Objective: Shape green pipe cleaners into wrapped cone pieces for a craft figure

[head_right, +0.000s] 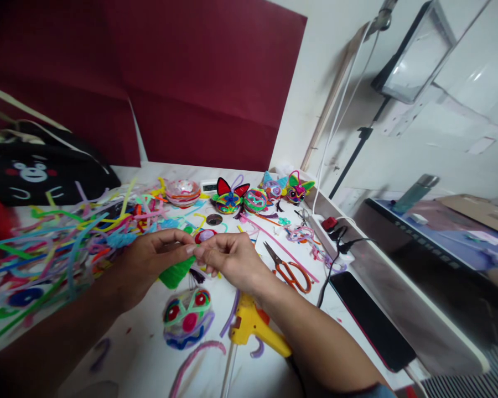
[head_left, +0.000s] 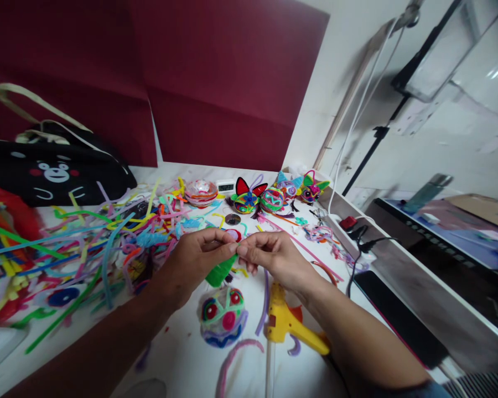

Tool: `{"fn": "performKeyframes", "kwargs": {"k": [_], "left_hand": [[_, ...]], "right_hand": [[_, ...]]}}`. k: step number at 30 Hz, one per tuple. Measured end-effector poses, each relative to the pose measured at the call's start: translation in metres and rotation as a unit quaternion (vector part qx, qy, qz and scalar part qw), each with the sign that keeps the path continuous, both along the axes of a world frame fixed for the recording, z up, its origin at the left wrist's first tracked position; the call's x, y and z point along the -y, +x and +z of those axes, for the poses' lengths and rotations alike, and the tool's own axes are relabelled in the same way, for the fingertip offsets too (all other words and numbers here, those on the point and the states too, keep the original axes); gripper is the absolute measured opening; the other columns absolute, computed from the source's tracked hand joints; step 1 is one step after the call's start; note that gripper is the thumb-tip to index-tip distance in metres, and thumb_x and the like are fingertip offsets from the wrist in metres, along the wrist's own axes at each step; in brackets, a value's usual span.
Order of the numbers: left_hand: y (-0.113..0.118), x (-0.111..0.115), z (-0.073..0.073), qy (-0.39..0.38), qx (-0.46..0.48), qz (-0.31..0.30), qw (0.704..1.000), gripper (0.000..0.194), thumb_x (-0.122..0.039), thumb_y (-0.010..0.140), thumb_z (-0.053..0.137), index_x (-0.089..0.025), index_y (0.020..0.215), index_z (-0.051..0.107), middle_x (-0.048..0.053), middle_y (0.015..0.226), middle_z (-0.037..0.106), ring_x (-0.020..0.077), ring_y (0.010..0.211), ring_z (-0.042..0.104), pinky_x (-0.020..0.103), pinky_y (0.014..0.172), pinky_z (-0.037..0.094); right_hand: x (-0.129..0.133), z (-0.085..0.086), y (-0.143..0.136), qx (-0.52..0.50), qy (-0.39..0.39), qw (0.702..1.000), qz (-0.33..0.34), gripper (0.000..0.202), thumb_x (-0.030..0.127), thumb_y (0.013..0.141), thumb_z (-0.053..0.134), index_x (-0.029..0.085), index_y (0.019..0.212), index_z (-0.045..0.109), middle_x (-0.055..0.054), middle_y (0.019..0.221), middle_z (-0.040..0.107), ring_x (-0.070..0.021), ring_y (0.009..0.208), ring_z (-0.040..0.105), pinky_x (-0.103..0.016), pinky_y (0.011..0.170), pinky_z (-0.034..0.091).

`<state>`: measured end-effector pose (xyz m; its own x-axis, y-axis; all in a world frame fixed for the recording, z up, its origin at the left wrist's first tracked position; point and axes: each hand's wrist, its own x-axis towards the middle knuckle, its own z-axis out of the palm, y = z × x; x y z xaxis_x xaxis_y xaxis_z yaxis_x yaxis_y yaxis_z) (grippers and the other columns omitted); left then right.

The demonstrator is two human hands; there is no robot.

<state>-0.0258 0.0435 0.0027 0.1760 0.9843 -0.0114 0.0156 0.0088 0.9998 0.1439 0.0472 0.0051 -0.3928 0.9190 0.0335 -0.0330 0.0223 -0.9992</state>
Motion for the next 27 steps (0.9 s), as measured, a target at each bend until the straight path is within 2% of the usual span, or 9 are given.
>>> {"fn": "performKeyframes", "kwargs": {"k": [5,12,17,27], "left_hand": [[-0.0005,0.0015,0.0034,0.011,-0.011,-0.007,1.0,0.015,-0.032,0.073,0.069,-0.018,0.077,0.065,-0.002,0.071,0.064,0.0111,0.065,0.055,0.022,0.06,0.041],[-0.0008,0.0042,0.0017,0.064,-0.082,0.001,0.995,0.016,-0.033,0.076,0.064,-0.017,0.073,0.062,-0.003,0.063,0.059,0.0115,0.059,0.052,0.022,0.054,0.038],[-0.0012,0.0046,0.001,0.065,-0.114,-0.008,0.991,0.013,-0.03,0.074,0.066,-0.018,0.079,0.063,0.0,0.072,0.067,0.0159,0.068,0.061,0.024,0.06,0.044],[-0.0016,0.0061,0.002,0.092,-0.15,0.013,0.984,0.017,-0.033,0.079,0.062,-0.017,0.08,0.067,-0.001,0.069,0.066,0.0142,0.065,0.057,0.022,0.057,0.042]], "right_hand": [[-0.0029,-0.002,0.0007,-0.029,-0.011,0.999,-0.012,0.023,0.033,0.066,0.075,0.012,0.071,0.068,0.001,0.056,0.061,-0.0068,0.046,0.05,-0.021,0.048,0.04],[-0.006,-0.0045,0.0014,-0.047,-0.021,0.998,-0.026,0.021,0.03,0.065,0.076,0.012,0.072,0.069,0.002,0.054,0.061,-0.0065,0.044,0.049,-0.021,0.048,0.041],[-0.0067,-0.0058,0.0008,-0.057,-0.027,0.998,-0.028,0.018,0.027,0.062,0.077,0.012,0.07,0.07,0.002,0.054,0.062,-0.0062,0.044,0.051,-0.02,0.048,0.043],[-0.0077,-0.0054,-0.0006,-0.071,-0.061,0.995,-0.028,0.03,0.035,0.056,0.083,0.012,0.071,0.071,0.002,0.051,0.063,-0.0073,0.045,0.055,-0.02,0.048,0.046]]}}
